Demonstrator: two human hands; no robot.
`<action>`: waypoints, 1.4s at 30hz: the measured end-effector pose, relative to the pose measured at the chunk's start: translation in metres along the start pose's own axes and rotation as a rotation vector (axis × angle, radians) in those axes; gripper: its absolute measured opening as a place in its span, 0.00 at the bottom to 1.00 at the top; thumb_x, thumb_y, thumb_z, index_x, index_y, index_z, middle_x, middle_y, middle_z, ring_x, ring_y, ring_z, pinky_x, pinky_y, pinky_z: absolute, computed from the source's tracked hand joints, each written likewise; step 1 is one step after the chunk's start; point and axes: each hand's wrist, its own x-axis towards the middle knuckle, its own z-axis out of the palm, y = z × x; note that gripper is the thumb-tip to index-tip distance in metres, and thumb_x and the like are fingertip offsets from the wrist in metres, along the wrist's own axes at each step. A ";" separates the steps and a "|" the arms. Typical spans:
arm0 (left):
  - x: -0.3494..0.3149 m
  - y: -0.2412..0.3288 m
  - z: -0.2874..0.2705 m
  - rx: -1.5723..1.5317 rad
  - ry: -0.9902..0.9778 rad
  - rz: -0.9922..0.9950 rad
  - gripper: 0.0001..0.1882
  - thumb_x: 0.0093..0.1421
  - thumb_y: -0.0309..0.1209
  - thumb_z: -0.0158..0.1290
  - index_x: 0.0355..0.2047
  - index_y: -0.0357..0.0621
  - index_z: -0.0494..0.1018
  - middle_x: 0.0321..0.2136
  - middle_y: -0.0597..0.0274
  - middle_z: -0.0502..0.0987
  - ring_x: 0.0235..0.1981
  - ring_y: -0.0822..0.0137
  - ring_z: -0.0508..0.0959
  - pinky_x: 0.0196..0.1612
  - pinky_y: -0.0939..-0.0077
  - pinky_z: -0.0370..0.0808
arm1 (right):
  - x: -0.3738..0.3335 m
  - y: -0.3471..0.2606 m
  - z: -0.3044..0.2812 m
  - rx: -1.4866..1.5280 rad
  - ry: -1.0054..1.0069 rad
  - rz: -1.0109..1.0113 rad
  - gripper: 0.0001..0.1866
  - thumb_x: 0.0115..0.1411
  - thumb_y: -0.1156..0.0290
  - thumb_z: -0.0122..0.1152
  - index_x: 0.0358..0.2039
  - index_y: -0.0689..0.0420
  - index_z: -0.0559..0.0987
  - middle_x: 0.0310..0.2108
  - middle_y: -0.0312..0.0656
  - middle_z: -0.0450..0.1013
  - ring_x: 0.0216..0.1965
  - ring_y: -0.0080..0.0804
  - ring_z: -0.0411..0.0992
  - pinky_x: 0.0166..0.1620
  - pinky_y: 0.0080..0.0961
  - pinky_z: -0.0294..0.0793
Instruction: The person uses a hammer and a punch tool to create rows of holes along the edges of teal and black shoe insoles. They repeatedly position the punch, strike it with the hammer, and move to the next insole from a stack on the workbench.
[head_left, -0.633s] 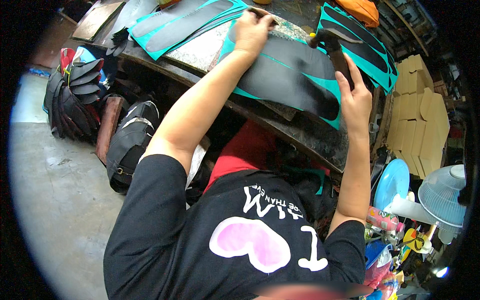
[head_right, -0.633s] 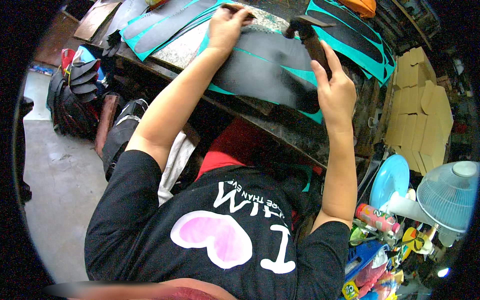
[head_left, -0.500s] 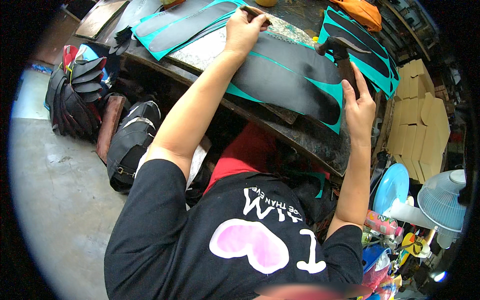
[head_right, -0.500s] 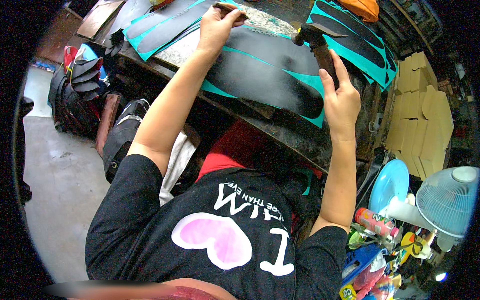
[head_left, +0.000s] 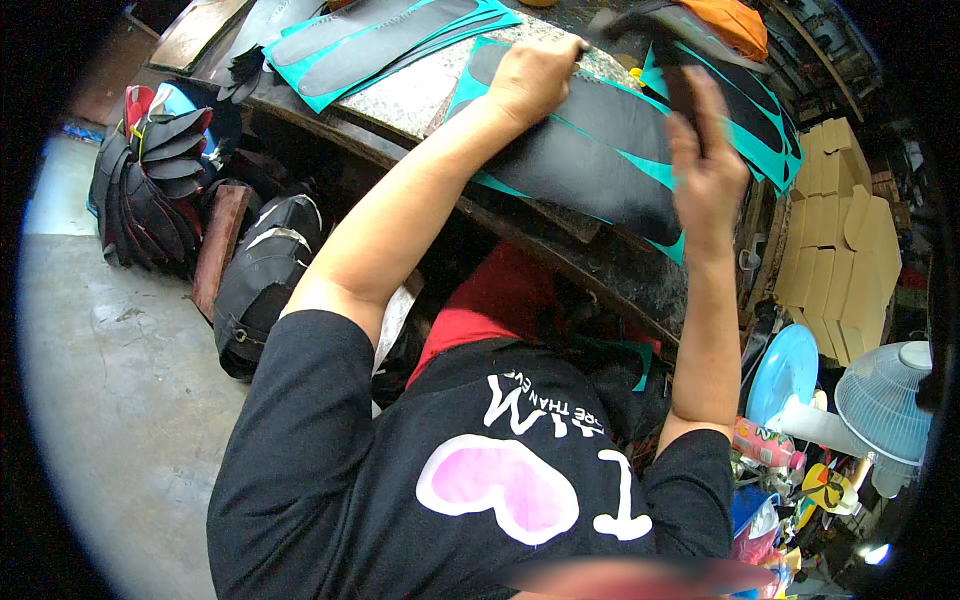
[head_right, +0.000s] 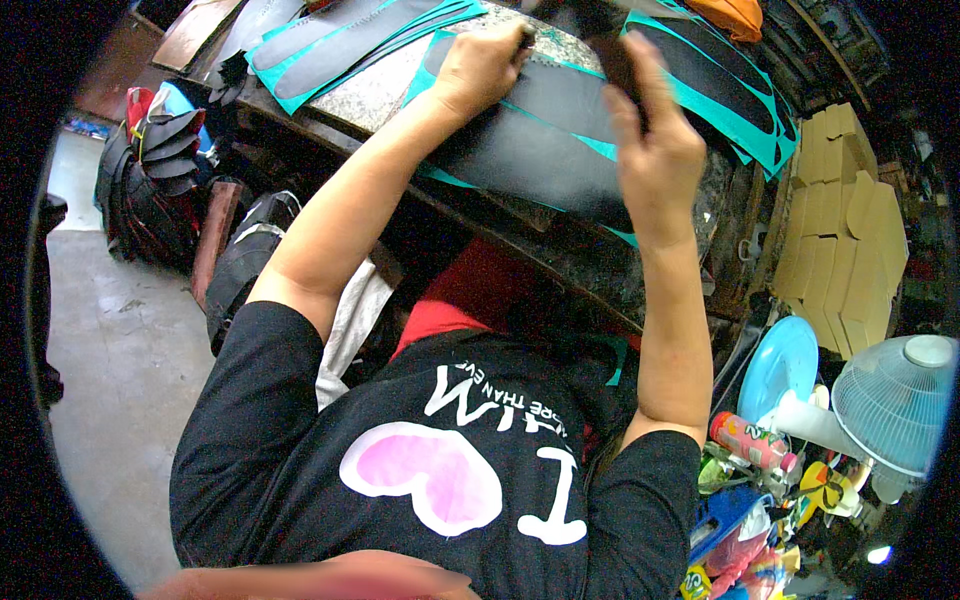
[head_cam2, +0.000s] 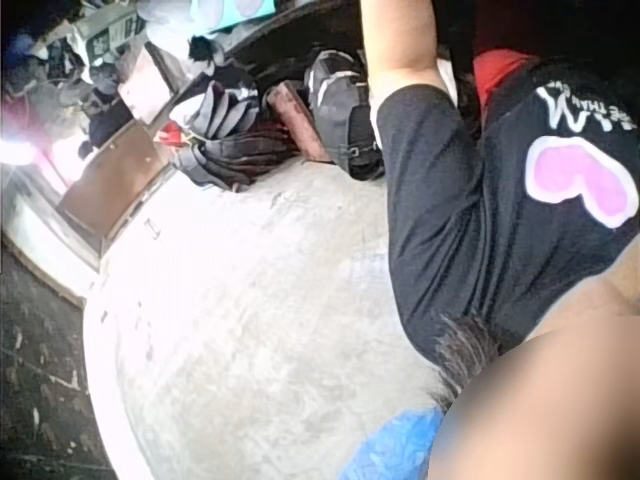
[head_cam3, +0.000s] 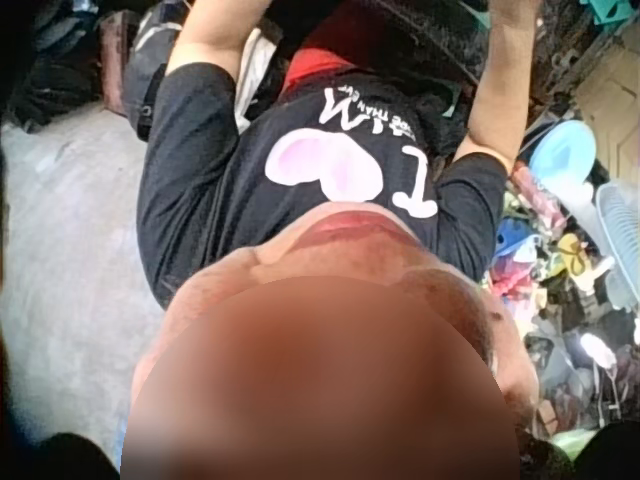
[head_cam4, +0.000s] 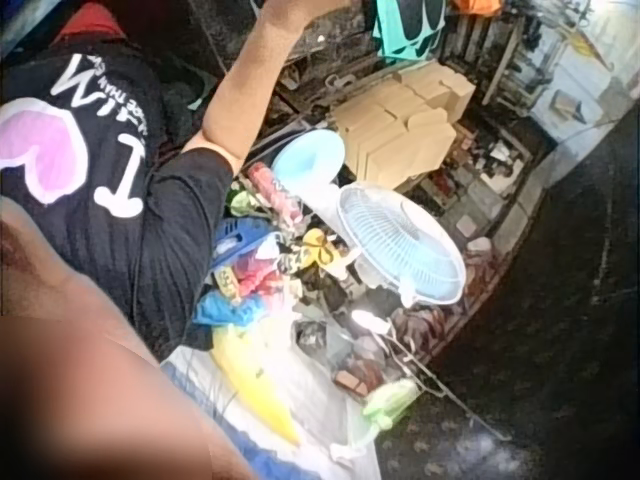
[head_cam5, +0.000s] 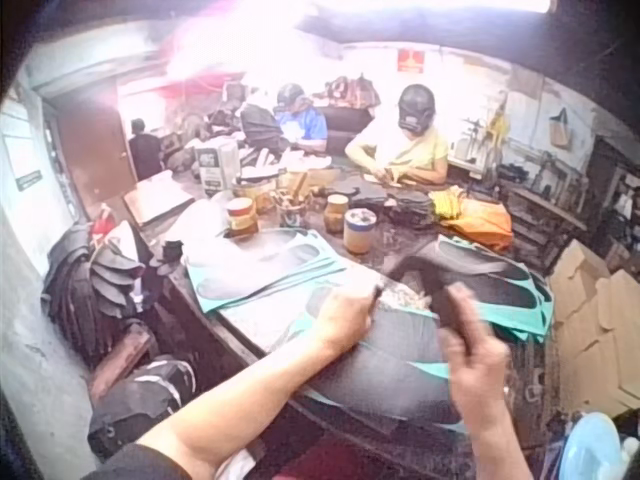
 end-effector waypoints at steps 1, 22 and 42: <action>0.000 0.001 -0.001 -0.001 -0.088 -0.012 0.08 0.61 0.32 0.57 0.38 0.41 0.77 0.33 0.43 0.81 0.35 0.45 0.82 0.41 0.60 0.79 | -0.007 0.001 -0.002 -0.056 -0.107 0.135 0.25 0.64 0.61 0.62 0.62 0.43 0.73 0.50 0.46 0.78 0.44 0.45 0.80 0.45 0.36 0.78; 0.006 -0.008 0.000 -0.173 -0.066 -0.091 0.13 0.58 0.32 0.60 0.41 0.41 0.76 0.32 0.47 0.81 0.33 0.50 0.82 0.39 0.60 0.79 | 0.006 -0.007 -0.020 0.262 0.016 0.241 0.25 0.66 0.63 0.61 0.63 0.45 0.72 0.42 0.44 0.80 0.36 0.33 0.78 0.39 0.27 0.75; 0.003 0.012 0.010 -0.142 0.032 -0.120 0.08 0.57 0.32 0.59 0.34 0.41 0.77 0.27 0.43 0.80 0.31 0.48 0.82 0.38 0.58 0.79 | -0.009 0.001 -0.007 -0.201 -0.228 0.304 0.24 0.66 0.59 0.60 0.62 0.44 0.73 0.41 0.49 0.81 0.35 0.42 0.81 0.40 0.34 0.77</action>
